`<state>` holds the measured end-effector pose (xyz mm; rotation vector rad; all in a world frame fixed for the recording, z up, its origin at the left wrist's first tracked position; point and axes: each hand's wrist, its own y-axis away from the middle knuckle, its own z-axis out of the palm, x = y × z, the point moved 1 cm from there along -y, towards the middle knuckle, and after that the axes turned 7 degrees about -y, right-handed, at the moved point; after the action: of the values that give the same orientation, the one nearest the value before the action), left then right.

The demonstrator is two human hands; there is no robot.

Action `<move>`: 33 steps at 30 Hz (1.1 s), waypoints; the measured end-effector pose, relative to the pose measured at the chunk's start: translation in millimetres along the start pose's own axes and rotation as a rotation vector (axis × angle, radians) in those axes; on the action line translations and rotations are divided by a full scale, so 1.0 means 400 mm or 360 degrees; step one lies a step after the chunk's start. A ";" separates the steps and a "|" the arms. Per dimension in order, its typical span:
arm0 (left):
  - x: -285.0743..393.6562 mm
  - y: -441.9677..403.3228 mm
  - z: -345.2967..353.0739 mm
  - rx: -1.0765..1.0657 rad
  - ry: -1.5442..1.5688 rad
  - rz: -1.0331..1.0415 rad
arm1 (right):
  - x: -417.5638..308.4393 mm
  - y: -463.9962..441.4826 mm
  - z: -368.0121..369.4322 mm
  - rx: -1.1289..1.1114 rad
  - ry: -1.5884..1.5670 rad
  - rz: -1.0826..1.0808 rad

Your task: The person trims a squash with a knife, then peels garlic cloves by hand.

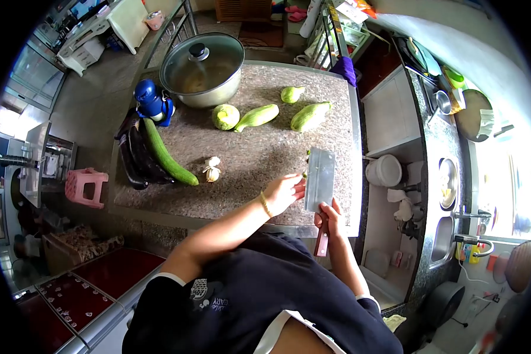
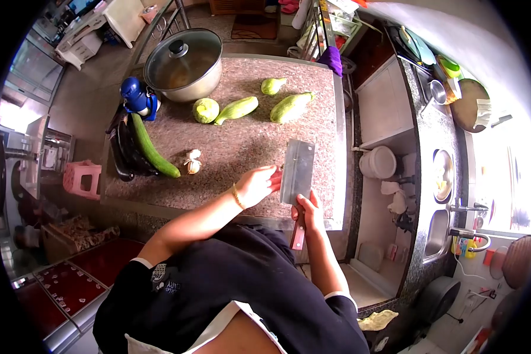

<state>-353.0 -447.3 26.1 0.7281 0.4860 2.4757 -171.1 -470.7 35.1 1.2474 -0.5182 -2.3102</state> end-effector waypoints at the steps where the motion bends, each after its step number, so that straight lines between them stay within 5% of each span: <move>1: -0.001 -0.028 0.004 0.0016 0.0020 0.0012 | -0.002 0.013 0.008 -0.0007 -0.0030 0.0004; 6: 0.022 -0.105 -0.004 0.0256 0.0054 0.0098 | -0.013 0.044 -0.011 0.0019 0.0064 -0.0007; 8: 0.042 -0.127 -0.015 0.0313 -0.0303 0.0213 | -0.017 0.052 -0.031 0.0036 0.0100 -0.0007; 10: 0.061 -0.156 -0.008 0.0396 -0.0806 0.0293 | -0.020 0.048 -0.070 0.0066 0.0284 -0.0064; 12: 0.082 -0.168 0.007 0.0518 -0.2334 0.0492 | -0.012 0.020 -0.123 0.0063 0.0436 -0.0181; 14: 0.088 -0.174 0.017 0.0274 -0.3121 0.0563 | -0.011 -0.008 -0.158 0.0189 0.0763 -0.0360; 15: 0.071 -0.209 -0.025 0.0122 -0.3290 0.1018 | -0.022 -0.018 -0.166 0.0291 0.1103 -0.0447; 16: 0.077 -0.207 -0.013 -0.0038 -0.3438 0.1018 | -0.043 -0.025 -0.159 0.0277 0.1110 -0.0452; 18: 0.067 -0.225 -0.032 -0.0173 -0.3792 0.1201 | -0.089 -0.035 -0.124 0.0367 0.2441 -0.1132; 21: 0.032 -0.187 -0.023 -0.0623 -0.3635 0.1279 | -0.125 -0.062 -0.077 0.0423 0.2772 -0.1175; 22: 0.050 -0.125 0.038 -0.0712 -0.3704 0.0784 | -0.129 -0.076 -0.071 0.0441 0.2826 -0.1103; 24: -0.009 -0.113 -0.010 -0.0465 -0.3813 0.1918 | -0.104 -0.152 -0.127 0.0274 0.2742 -0.1492; 26: -0.023 -0.075 0.000 -0.0224 -0.3673 0.2146 | -0.111 -0.157 -0.088 0.0251 0.2847 -0.1368; 29: -0.052 -0.053 -0.024 -0.0239 -0.3387 0.2110 | -0.105 -0.181 -0.069 0.0072 0.2723 -0.1440; 30: -0.053 -0.048 -0.029 -0.0364 -0.3399 0.1743 | -0.102 -0.191 -0.069 0.0059 0.2710 -0.1411; 33: -0.062 -0.055 -0.070 -0.0325 -0.3534 0.1812 | -0.096 -0.189 -0.046 0.0005 0.2738 -0.1343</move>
<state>-343.2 -448.7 -16.0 3.1486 -1.1943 0.6370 -153.5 -389.1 11.9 3.0345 0.7163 -0.7470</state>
